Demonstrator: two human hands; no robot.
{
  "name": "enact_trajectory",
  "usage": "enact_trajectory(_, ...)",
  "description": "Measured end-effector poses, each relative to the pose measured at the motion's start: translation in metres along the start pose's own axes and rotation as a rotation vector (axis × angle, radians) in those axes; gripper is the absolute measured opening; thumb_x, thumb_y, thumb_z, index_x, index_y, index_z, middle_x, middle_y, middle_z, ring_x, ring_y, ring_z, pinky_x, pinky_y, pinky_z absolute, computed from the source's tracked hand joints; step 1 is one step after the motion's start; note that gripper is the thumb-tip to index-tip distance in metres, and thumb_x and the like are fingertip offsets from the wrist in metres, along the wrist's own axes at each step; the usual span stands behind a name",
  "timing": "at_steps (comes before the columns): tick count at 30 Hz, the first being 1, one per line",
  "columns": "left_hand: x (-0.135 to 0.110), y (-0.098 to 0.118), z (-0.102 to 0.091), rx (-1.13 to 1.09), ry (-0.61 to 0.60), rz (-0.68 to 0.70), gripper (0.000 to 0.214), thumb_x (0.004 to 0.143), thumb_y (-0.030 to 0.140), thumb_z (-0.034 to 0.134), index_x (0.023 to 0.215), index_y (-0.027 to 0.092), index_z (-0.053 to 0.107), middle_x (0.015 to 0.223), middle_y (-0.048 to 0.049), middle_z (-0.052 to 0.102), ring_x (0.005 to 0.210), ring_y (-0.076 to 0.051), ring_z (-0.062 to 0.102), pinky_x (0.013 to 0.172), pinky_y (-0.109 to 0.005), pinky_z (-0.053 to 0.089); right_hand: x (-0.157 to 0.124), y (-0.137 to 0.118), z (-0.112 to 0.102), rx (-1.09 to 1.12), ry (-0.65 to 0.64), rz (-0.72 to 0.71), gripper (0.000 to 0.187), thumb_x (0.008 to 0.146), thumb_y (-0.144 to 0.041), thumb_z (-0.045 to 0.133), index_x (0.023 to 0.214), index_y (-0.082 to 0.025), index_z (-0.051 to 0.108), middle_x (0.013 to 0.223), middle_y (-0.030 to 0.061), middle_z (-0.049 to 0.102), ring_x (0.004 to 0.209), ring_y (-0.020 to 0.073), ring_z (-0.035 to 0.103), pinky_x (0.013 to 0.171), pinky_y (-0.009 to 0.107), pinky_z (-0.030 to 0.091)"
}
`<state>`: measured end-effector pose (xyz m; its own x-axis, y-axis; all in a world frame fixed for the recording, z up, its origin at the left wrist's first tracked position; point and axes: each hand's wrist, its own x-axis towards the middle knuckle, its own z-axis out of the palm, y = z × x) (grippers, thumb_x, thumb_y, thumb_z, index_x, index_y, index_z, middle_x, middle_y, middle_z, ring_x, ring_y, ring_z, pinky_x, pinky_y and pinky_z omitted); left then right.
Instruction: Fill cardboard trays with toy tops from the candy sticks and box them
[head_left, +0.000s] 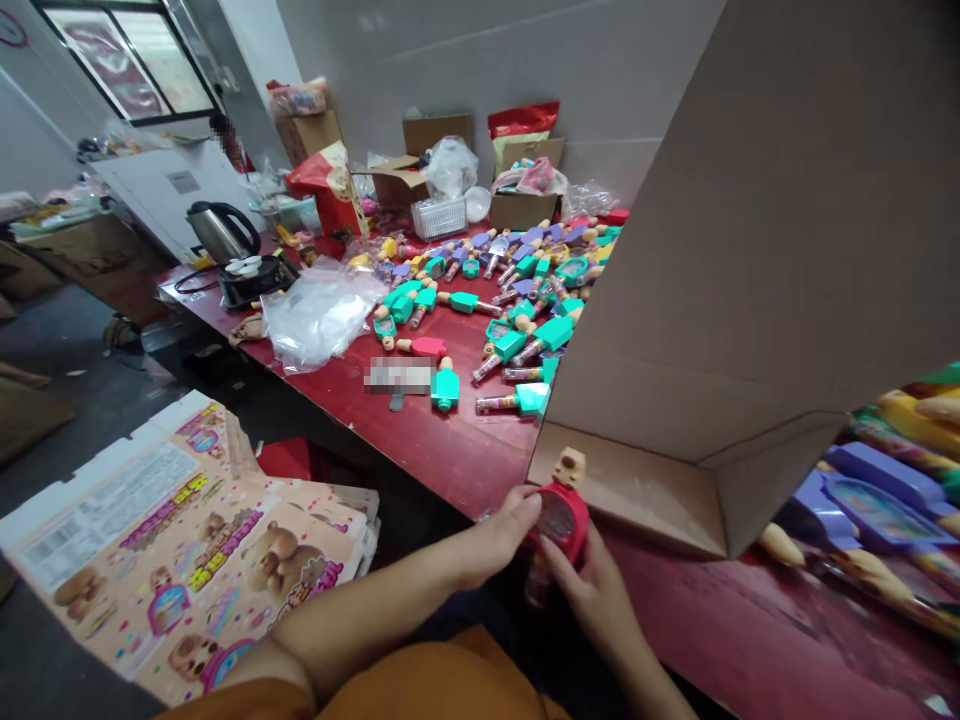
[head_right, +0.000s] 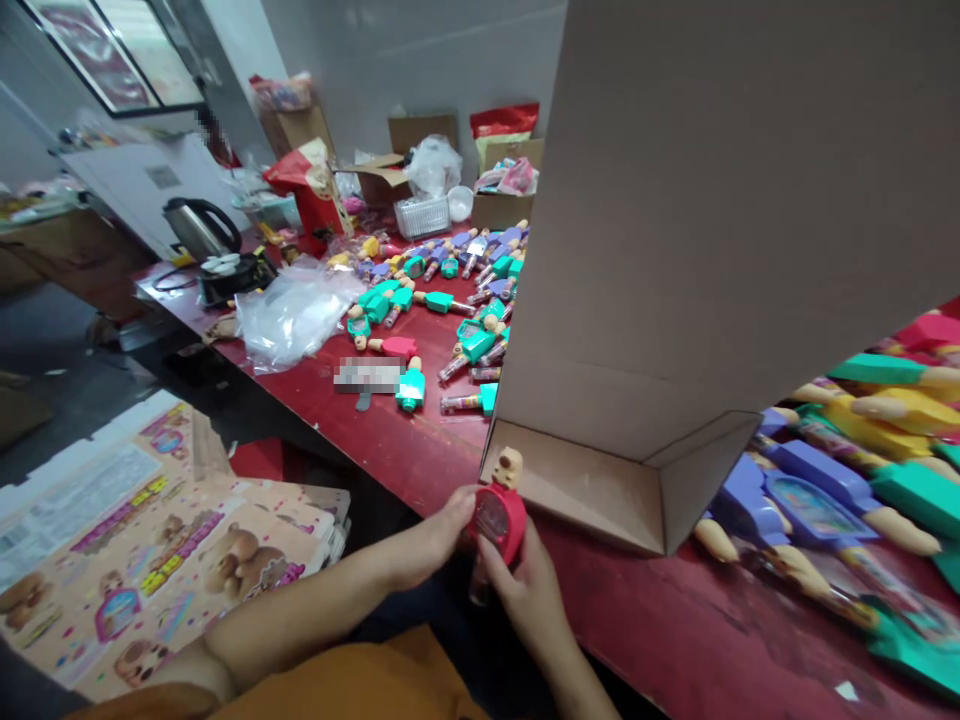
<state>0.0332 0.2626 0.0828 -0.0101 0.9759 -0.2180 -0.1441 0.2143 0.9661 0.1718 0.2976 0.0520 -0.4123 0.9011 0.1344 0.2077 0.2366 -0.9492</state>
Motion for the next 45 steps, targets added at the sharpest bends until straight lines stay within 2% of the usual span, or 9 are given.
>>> enact_trajectory(5,0.049,0.018,-0.07,0.63,0.528,0.217,0.019,0.078,0.019,0.053,0.095,0.016,0.06,0.12,-0.014,0.048,0.121,-0.029,0.041,0.109,-0.049,0.028,-0.01,0.01,-0.022,0.093,0.058,0.09,0.043,0.074,-0.049,0.064,0.105,-0.019,0.061,0.099,0.0093,0.068,0.087,0.0226,0.066,0.074,0.03,0.056)
enact_trajectory(9,0.096,0.035,-0.111,0.649,0.593,0.209,0.013,0.072,0.009,0.054,0.082,0.016,0.06,0.11,-0.0108,0.053,0.116,-0.026,0.046,0.107,-0.044,0.033,-0.014,0.014,-0.023,0.159,-0.017,0.187,0.046,0.075,-0.049,0.064,0.108,-0.018,0.059,0.096,0.009,0.068,0.083,0.0216,0.065,0.069,0.03,0.055)
enact_trajectory(12,0.104,0.042,-0.097,0.618,0.595,0.257,0.015,0.079,0.013,0.046,0.088,0.014,0.058,0.102,-0.0098,0.055,0.105,-0.021,0.051,0.1,-0.036,0.04,-0.01,0.013,-0.019,0.331,-0.063,0.331,0.051,0.075,-0.051,0.064,0.114,-0.02,0.054,0.088,0.0051,0.066,0.071,0.0183,0.063,0.064,0.031,0.054)
enact_trajectory(16,0.054,0.026,-0.042,0.53,0.54,0.346,0.023,0.088,0.029,0.037,0.094,0.016,0.055,0.084,-0.005,0.057,0.08,-0.016,0.056,0.078,-0.03,0.048,-0.004,0.014,-0.02,0.599,0.001,0.395,0.051,0.07,-0.049,0.069,0.11,-0.022,0.052,0.096,0.0038,0.064,0.077,0.0163,0.062,0.071,0.029,0.053)
enact_trajectory(23,-0.022,-0.03,0.018,0.394,-0.079,0.128,0.052,0.073,0.031,0.065,0.119,0.018,0.046,0.114,-0.0127,0.057,0.101,-0.023,0.057,0.09,-0.035,0.046,-0.018,0.021,-0.019,0.5,-0.01,0.225,0.042,0.075,-0.047,0.067,0.107,-0.022,0.057,0.099,0.0063,0.066,0.089,0.021,0.064,0.079,0.033,0.053)
enact_trajectory(28,-0.028,-0.026,0.006,0.27,-0.055,0.254,0.038,0.086,0.032,0.05,0.121,0.017,0.045,0.119,-0.0131,0.057,0.111,-0.023,0.054,0.098,-0.035,0.041,-0.016,0.01,-0.023,0.028,0.007,-0.078,0.036,0.083,-0.046,0.058,0.111,-0.021,0.057,0.105,0.0083,0.065,0.092,0.0213,0.063,0.077,0.031,0.053)
enact_trajectory(33,-0.008,-0.009,-0.052,0.536,0.572,0.157,0.025,0.089,0.034,0.041,0.105,0.015,0.048,0.097,-0.013,0.062,0.091,-0.024,0.06,0.083,-0.037,0.048,0.01,0.011,-0.048,-0.625,0.15,-0.55,0.024,0.09,-0.036,0.049,0.107,-0.021,0.056,0.099,0.008,0.065,0.096,0.0215,0.059,0.084,0.035,0.045)
enact_trajectory(39,0.049,0.02,-0.102,0.784,0.822,0.123,0.044,0.082,0.02,0.052,0.124,0.01,0.04,0.13,-0.0216,0.043,0.125,-0.033,0.038,0.106,-0.05,0.027,0.025,0.017,-0.057,-0.971,0.142,-0.672,0.02,0.094,-0.025,0.042,0.105,-0.018,0.058,0.103,0.0071,0.065,0.098,0.0215,0.057,0.084,0.036,0.037)
enact_trajectory(45,0.104,0.037,-0.061,1.141,0.348,0.314,0.038,0.085,0.019,0.055,0.122,0.014,0.048,0.129,-0.0144,0.048,0.126,-0.026,0.038,0.109,-0.04,0.026,0.019,0.013,-0.054,-1.149,0.238,-0.634,0.017,0.092,-0.024,0.048,0.094,-0.014,0.062,0.084,0.0088,0.063,0.081,0.0218,0.054,0.074,0.034,0.038)
